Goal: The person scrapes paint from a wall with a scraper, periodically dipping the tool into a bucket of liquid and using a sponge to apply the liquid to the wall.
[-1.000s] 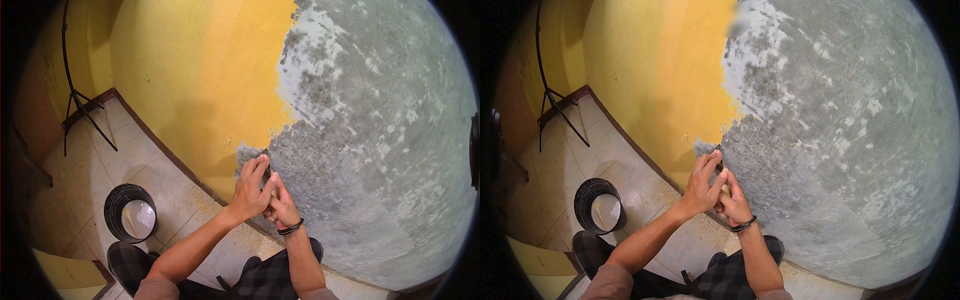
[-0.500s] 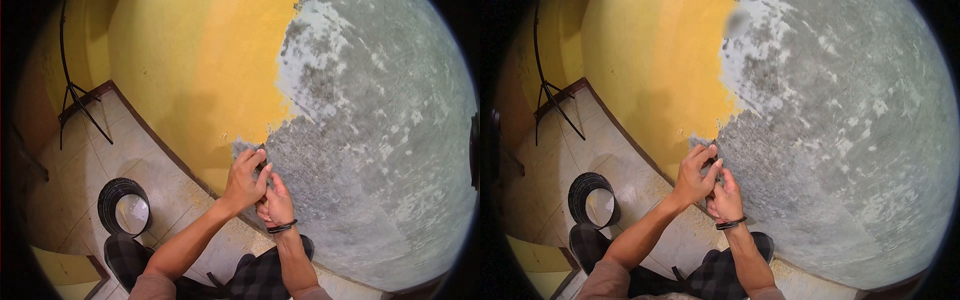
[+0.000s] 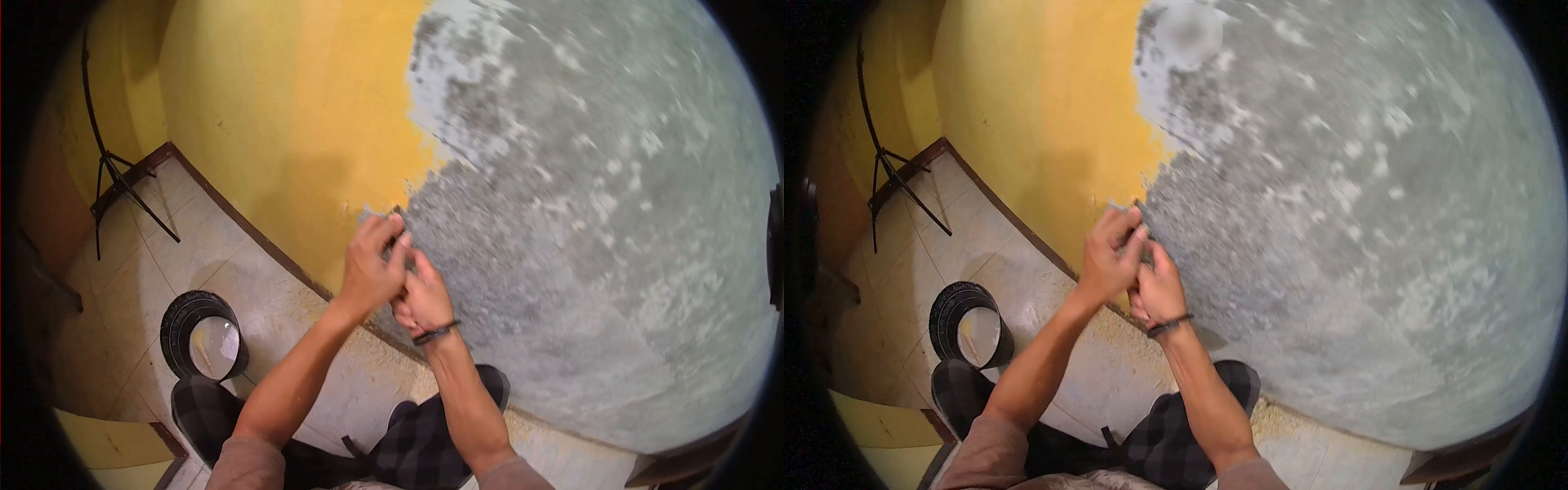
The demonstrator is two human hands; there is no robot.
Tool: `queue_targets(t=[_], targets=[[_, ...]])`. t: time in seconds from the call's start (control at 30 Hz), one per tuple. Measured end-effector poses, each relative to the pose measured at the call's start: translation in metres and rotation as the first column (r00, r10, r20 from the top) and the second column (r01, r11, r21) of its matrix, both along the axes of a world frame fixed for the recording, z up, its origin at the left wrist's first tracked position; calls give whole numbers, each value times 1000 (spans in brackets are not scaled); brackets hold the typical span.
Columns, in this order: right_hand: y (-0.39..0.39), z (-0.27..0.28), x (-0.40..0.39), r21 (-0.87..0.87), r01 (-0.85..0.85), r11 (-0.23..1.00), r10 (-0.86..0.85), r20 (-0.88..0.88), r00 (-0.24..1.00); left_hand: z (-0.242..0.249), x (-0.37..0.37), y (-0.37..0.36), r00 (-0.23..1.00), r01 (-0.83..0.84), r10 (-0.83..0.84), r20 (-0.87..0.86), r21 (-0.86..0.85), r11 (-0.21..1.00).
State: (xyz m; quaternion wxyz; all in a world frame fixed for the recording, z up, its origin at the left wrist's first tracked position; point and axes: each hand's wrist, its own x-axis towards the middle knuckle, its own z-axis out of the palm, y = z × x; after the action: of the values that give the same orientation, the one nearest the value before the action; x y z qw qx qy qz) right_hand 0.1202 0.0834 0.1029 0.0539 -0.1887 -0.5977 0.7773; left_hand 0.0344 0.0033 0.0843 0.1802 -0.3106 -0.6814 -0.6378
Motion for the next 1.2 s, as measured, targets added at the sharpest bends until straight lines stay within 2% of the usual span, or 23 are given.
queue_targets(t=[0.07, 0.17, 0.23, 0.27, 0.3, 0.33, 0.37, 0.4, 0.43, 0.5, 0.73, 0.9, 1.03, 1.1, 1.17, 1.2], targets=[[-6, 9, -5, -38, -76, 996, 76, 24, 997, 5, -1, -5, 999, 35, -35, 22, -16, 999], [-6, 12, 11, 8, -52, 999, 52, -17, 999, -2, 5, -6, 997, 70, -71, 37, 28, 997], [7, 8, 20, -17, -63, 998, 62, -53, 997, -14, 5, -5, 975, 142, -157, -159, -102, 985], [14, 8, 23, -86, -87, 993, 84, -39, 996, -20, 6, -4, 949, 94, -156, -275, -226, 970], [19, 8, 25, -157, -104, 982, 102, -18, 995, -14, 10, -5, 950, 79, -142, -277, -229, 970], [21, 8, 24, -204, -131, 970, 127, -32, 991, -8, 16, -5, 928, -11, -98, -361, -288, 958], [21, 8, 23, -204, -142, 969, 139, -32, 990, -4, 19, -6, 895, -103, -60, -442, -336, 936], [20, 7, 23, -215, -125, 969, 122, -24, 992, -3, 20, -7, 893, -115, -69, -444, -375, 920], [19, 6, 22, -223, -106, 969, 105, -15, 994, -8, 19, -4, 895, -122, -60, -442, -373, 920], [14, 2, 17, -190, -89, 978, 88, -14, 996, -24, 13, 5, 862, -263, 81, -500, -307, 915], [9, 3, 14, -100, -43, 994, 42, -8, 999, -33, 3, 20, 849, -233, 169, -500, -69, 970], [13, 1, -2, -100, -70, 993, 72, 16, 997, -44, -13, 26, 795, -343, 299, -528, 15, 939], [-5, 6, -15, -34, -75, 997, 75, -8, 997, -35, -20, 9, 853, -279, 219, -474, -60, 958], [-7, 7, -8, -66, -56, 996, 57, 9, 998, -33, -12, 5, 854, -275, 211, -477, -68, 959], [-7, 8, 4, -15, -10, 1000, 10, 27, 1000, -37, -7, 8, 866, -198, 128, -484, -96, 975], [-4, 8, 7, -41, 19, 999, -17, 53, 998, -37, -4, 13, 849, -248, 179, -496, -75, 966]])
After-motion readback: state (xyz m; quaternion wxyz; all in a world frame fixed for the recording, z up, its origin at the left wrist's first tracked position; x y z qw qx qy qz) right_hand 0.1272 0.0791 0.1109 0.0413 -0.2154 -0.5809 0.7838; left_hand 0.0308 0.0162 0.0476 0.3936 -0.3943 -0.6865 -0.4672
